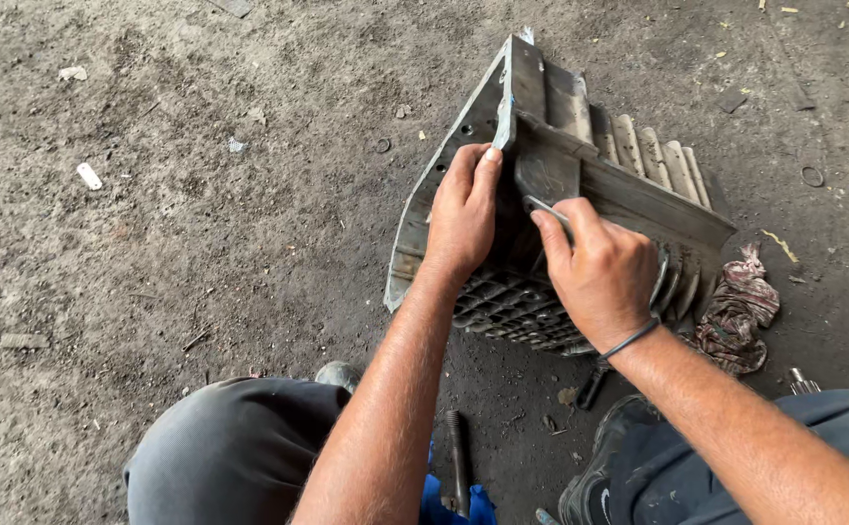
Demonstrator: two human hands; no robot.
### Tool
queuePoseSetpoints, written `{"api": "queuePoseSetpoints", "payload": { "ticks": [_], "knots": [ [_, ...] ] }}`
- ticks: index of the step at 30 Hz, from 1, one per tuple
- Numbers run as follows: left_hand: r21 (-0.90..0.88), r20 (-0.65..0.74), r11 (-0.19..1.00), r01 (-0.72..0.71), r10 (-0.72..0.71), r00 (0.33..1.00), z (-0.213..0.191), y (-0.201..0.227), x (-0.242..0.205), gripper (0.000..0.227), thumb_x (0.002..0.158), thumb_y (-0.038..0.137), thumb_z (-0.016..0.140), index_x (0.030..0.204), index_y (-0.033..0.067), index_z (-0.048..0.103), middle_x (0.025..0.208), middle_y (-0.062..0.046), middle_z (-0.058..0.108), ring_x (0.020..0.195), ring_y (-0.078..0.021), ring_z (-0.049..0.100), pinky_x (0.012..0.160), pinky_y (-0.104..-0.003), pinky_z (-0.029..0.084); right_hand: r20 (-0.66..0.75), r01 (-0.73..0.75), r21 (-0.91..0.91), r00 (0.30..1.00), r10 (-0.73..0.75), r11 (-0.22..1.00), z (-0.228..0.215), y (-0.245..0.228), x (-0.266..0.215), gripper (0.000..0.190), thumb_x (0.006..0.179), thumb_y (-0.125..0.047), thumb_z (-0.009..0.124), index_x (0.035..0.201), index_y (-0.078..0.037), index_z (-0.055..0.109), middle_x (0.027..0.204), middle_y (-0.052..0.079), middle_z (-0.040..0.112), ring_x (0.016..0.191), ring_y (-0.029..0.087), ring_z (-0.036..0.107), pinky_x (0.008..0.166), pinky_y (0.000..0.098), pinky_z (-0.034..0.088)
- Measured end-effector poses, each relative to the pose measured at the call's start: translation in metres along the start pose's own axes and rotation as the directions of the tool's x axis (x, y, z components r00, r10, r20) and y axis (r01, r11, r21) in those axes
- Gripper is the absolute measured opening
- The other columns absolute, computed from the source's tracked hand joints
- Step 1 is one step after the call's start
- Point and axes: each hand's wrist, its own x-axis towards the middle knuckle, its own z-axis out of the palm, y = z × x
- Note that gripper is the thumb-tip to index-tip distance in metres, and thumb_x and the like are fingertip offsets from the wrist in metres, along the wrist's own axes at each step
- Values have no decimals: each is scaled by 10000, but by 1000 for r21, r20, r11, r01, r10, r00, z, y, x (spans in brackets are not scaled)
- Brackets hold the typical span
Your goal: The person cleans a large metal machine housing by scraping residue from the exterior fins and crevices using a small metal strip.
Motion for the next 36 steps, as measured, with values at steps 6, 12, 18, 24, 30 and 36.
{"api": "queuePoseSetpoints", "payload": {
  "ticks": [6,12,18,24,30,36],
  "knots": [
    [-106,23,994,4,-1,1000,0,0,-5,397,1055,366,508,1243,37,628,1127,-145,743,1075,-243,703,951,-368,524,0,-57,6,998,57,998,8,-10,20,230,1031,-248,752,1101,-74,620,715,103,719,590,297,698,500,427,498],
    [-114,36,993,14,-10,999,-1,4,-6,398,1059,367,496,1251,43,625,1160,-139,739,1108,-240,699,967,-364,516,53,-122,-7,991,122,993,6,-18,21,196,1029,-242,723,1083,-83,622,722,116,733,602,289,728,521,406,540],
    [-87,20,996,16,-14,1000,-1,6,-8,396,1057,370,492,1249,50,623,1153,-149,738,1097,-261,703,956,-372,519,22,-170,-17,985,171,985,13,-24,32,169,1022,-208,728,1068,-71,641,723,139,732,638,312,734,561,449,547],
    [-54,0,998,29,-29,1000,-2,10,-9,405,1051,391,493,1239,62,635,1142,-163,736,1091,-285,702,950,-384,518,-117,-244,118,959,258,963,20,2,43,174,1000,-185,741,1039,-38,655,862,174,752,778,329,745,643,451,555],
    [-38,20,999,34,-33,999,-2,10,-11,411,1046,405,491,1246,75,632,1144,-166,732,1106,-295,693,955,-392,507,-71,-189,221,975,209,957,28,21,52,188,1046,-202,680,1056,-17,710,955,198,748,889,349,752,752,425,564],
    [-68,48,996,62,-59,997,-3,7,-7,410,1049,408,475,1244,80,626,1137,-163,728,1099,-287,693,954,-388,501,-14,-212,147,976,216,966,21,-15,36,199,1033,-210,651,1044,-38,751,899,201,746,817,355,743,703,436,564]
  ]
}}
